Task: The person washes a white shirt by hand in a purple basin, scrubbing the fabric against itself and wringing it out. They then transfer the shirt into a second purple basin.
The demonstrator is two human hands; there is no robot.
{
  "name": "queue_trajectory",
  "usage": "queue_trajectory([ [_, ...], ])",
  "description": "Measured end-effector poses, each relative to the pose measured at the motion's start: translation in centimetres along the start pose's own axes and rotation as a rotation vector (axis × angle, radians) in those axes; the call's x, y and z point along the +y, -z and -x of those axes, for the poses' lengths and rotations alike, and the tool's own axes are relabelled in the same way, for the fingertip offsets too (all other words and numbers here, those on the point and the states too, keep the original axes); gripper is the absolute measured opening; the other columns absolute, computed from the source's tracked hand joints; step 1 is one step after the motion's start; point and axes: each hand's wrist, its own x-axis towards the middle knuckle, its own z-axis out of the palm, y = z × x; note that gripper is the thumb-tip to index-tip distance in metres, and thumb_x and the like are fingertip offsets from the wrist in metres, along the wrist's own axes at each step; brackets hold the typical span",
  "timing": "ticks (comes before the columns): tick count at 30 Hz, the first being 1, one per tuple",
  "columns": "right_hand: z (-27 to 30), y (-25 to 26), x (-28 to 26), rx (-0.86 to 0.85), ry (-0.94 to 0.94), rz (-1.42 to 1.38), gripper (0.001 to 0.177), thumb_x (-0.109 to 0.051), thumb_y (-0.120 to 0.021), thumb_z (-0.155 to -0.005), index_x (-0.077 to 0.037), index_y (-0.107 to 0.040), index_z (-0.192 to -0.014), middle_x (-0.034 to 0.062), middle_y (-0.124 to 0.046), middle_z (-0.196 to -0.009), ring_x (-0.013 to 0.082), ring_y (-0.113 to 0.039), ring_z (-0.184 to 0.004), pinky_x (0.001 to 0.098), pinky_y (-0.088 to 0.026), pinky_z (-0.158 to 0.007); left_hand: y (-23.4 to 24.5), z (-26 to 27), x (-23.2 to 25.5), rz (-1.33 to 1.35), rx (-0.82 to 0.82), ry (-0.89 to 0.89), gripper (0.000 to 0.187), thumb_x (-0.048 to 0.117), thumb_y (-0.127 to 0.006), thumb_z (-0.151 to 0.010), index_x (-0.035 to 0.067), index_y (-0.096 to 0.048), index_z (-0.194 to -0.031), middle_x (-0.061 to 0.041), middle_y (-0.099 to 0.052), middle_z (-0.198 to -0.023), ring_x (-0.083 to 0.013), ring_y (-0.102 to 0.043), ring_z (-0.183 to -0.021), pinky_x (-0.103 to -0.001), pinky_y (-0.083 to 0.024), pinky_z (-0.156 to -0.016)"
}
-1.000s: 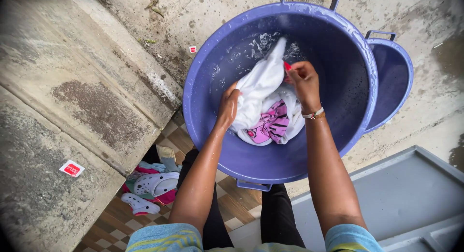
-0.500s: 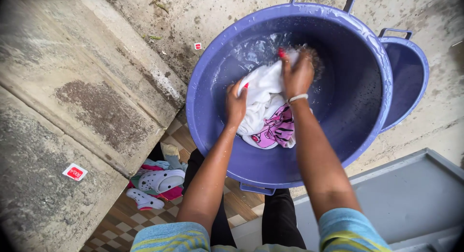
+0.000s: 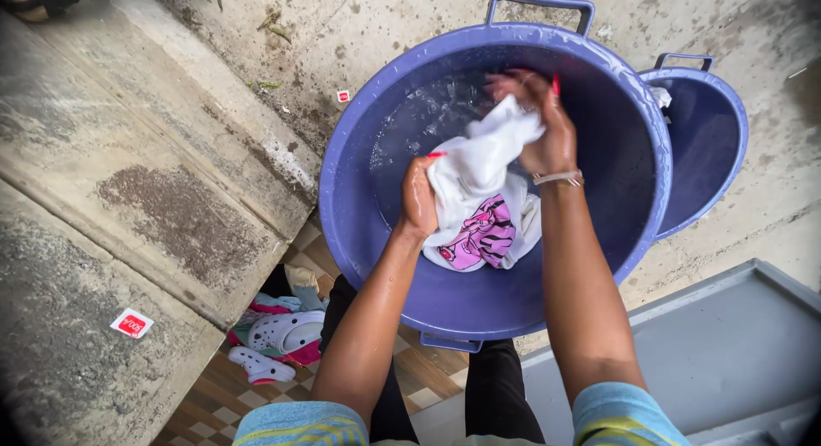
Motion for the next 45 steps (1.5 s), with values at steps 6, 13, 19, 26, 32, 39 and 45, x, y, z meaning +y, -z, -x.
queue_trajectory([
  [6, 0.8, -5.2, -2.1, -0.29, -0.641, 0.22, 0.06, -0.043, -0.06, -0.105, 0.007, -0.058, -0.139, 0.0179, -0.067, -0.137, 0.0265, -0.064, -0.128, 0.0406, -0.049, -0.112, -1.9, 0.6, 1.4, -0.14, 0.109, -0.017, 0.056, 0.037, -0.056, -0.106, -0.004, -0.054, -0.144, -0.013, -0.058, -0.141, -0.0209, -0.054, -0.131, -0.036, -0.04, -0.114],
  [13, 2.0, -1.2, 0.3, -0.234, -0.235, 1.036, 0.01, -0.001, -0.071, -0.109, 0.002, -0.066, -0.117, 0.0199, -0.063, -0.122, 0.0223, -0.06, -0.119, 0.037, -0.049, -0.102, -0.8, 0.0, 0.5, -0.304, 0.27, -0.132, 0.062, 0.035, -0.057, -0.104, -0.002, -0.044, -0.152, -0.014, -0.047, -0.158, -0.0171, -0.039, -0.149, -0.033, -0.024, -0.124],
  [19, 4.1, -10.6, 0.6, 0.21, -0.051, 0.814, 0.03, -0.006, -0.055, -0.1, -0.012, -0.054, -0.129, 0.0039, -0.065, -0.102, 0.0142, -0.058, -0.075, 0.0282, -0.047, -0.061, -0.4, 0.0, 0.3, -0.141, 0.4, 0.157, 0.064, 0.042, -0.053, -0.1, 0.01, -0.046, -0.155, 0.0, -0.044, -0.156, -0.0137, -0.038, -0.143, -0.035, -0.025, -0.118],
  [26, 9.4, -7.0, 8.9, -0.1, 0.441, 1.74, 0.036, -0.028, -0.077, -0.082, 0.001, -0.065, -0.1, 0.0158, -0.058, -0.091, 0.0321, -0.059, -0.082, 0.045, -0.048, -0.068, -6.4, 1.5, 1.0, -0.315, 0.286, 0.093, 0.027, 0.038, -0.062, -0.102, 0.014, -0.059, -0.115, 0.007, -0.055, -0.108, -0.0066, -0.051, -0.1, -0.028, -0.041, -0.086],
  [32, 6.9, -5.5, 8.0, 0.403, 0.369, 1.563, 0.019, -0.022, -0.066, -0.103, -0.005, -0.065, -0.096, 0.0133, -0.063, -0.089, 0.0306, -0.063, -0.081, 0.0436, -0.052, -0.074, -5.3, 1.9, 0.0, -0.408, 0.229, -0.054, 0.025, 0.04, -0.063, -0.102, 0.022, -0.059, -0.085, 0.015, -0.053, -0.081, 0.0019, -0.05, -0.072, -0.019, -0.043, -0.063],
  [39, 6.6, -10.3, 6.4, 0.371, 0.486, 1.611, 0.017, -0.014, -0.061, -0.105, 0.001, -0.056, -0.1, 0.0215, -0.059, -0.09, 0.0392, -0.06, -0.08, 0.0466, -0.049, -0.075, -4.8, 1.4, -2.1, -0.364, 0.337, 0.057, 0.029, 0.038, -0.067, -0.101, 0.019, -0.059, -0.081, 0.009, -0.049, -0.078, -0.0033, -0.045, -0.07, -0.024, -0.037, -0.06],
  [45, 4.8, -2.5, 8.4, 0.362, 0.38, 1.672, 0.014, -0.012, -0.057, -0.1, -0.001, -0.058, -0.091, 0.0214, -0.057, -0.074, 0.0404, -0.055, -0.059, 0.0513, -0.04, -0.053, -6.3, 1.1, -2.1, -0.171, 0.504, 0.151, 0.023, 0.033, -0.062, -0.095, 0.014, -0.074, -0.092, 0.002, -0.067, -0.086, -0.009, -0.06, -0.078, -0.027, -0.049, -0.071],
])
